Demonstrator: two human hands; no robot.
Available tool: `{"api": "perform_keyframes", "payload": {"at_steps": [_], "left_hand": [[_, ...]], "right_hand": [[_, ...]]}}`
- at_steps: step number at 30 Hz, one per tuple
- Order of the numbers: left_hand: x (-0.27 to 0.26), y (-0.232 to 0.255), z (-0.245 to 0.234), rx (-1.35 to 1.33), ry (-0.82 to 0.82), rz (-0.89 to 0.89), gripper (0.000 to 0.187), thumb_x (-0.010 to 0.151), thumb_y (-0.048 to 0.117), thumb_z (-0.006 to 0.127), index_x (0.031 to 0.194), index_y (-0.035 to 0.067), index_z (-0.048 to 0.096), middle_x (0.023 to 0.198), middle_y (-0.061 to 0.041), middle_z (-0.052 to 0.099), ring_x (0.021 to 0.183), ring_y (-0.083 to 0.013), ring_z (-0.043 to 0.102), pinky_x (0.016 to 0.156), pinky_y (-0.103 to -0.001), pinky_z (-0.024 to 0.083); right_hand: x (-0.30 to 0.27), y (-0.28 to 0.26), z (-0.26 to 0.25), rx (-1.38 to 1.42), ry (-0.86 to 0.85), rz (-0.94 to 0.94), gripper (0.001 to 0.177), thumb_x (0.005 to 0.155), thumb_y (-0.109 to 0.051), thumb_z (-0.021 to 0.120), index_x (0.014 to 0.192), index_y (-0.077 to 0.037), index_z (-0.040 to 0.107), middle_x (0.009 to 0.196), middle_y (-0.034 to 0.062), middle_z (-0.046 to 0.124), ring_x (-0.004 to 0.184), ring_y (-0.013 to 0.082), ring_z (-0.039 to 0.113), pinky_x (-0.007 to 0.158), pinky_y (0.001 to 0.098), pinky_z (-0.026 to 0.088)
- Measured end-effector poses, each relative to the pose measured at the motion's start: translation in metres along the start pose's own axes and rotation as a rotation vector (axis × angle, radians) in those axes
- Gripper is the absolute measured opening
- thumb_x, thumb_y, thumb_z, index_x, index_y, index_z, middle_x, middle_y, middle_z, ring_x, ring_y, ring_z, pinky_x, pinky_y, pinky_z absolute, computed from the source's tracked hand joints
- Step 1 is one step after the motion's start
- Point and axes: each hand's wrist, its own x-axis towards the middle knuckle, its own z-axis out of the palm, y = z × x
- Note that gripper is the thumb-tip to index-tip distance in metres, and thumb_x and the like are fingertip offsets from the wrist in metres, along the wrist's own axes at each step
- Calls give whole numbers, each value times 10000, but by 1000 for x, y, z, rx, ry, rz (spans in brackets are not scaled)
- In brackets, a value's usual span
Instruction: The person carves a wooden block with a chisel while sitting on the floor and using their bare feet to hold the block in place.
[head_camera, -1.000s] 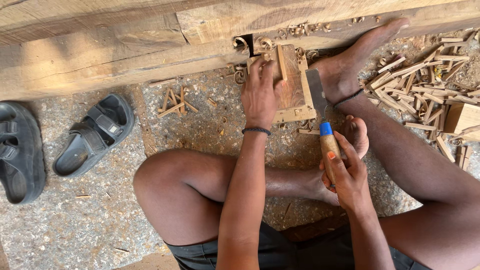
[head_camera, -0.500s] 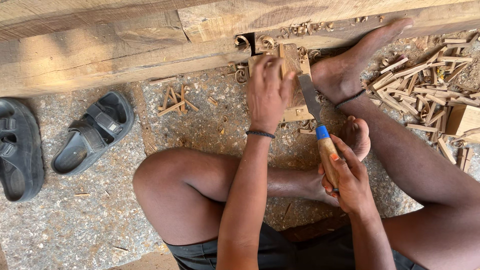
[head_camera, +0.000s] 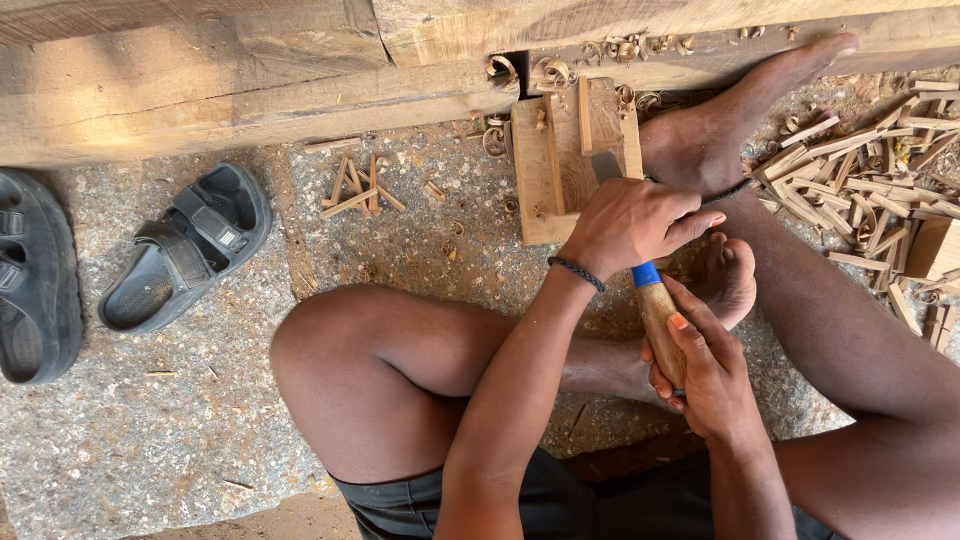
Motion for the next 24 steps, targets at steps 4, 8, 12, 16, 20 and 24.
{"api": "perform_keyframes", "payload": {"at_steps": [4,8,12,16,20,24], "left_hand": [[-2,1,-2,-3,20,-1,506,979,593,519,800,154,695,650,-32,697,504,-214,657,534,-402,524],[-6,-1,-7,4,84,28,477,991,556,542,778,150,673,674,-42,707,562,-254,672,561,-433,518],[-6,-3,-11,25,78,13,459,1002,534,541,784,151,669,681,-53,710,594,-265,686,573,-441,521],[-6,-5,-9,13,87,10,448,1010,520,530,796,151,666,695,-57,717,607,-262,696,583,-437,527],[-5,-11,-3,24,112,23,428,1017,509,527,828,149,658,702,-60,715,632,-265,702,597,-438,533],[-8,-25,10,16,69,-2,413,1009,515,522,854,159,662,688,-43,706,582,-226,687,563,-414,537]], "right_hand": [[0,1,0,-19,15,12,541,1022,-201,395,1553,-107,447,691,136,607,384,143,466,306,266,317],[1,4,1,9,-18,-1,536,1026,-205,397,1550,-99,441,708,138,612,385,142,468,310,260,320],[4,6,5,46,-23,11,539,1023,-214,393,1551,-109,434,712,139,608,382,149,470,312,260,327],[5,5,5,22,-27,17,539,1027,-226,398,1554,-120,436,713,130,601,398,145,477,324,253,323],[5,6,7,-30,-16,16,528,1027,-234,395,1543,-128,432,704,131,598,396,154,476,323,265,330],[4,18,11,-154,-16,-116,506,1050,-224,391,1540,-99,415,726,121,611,437,141,500,345,277,377]]}}
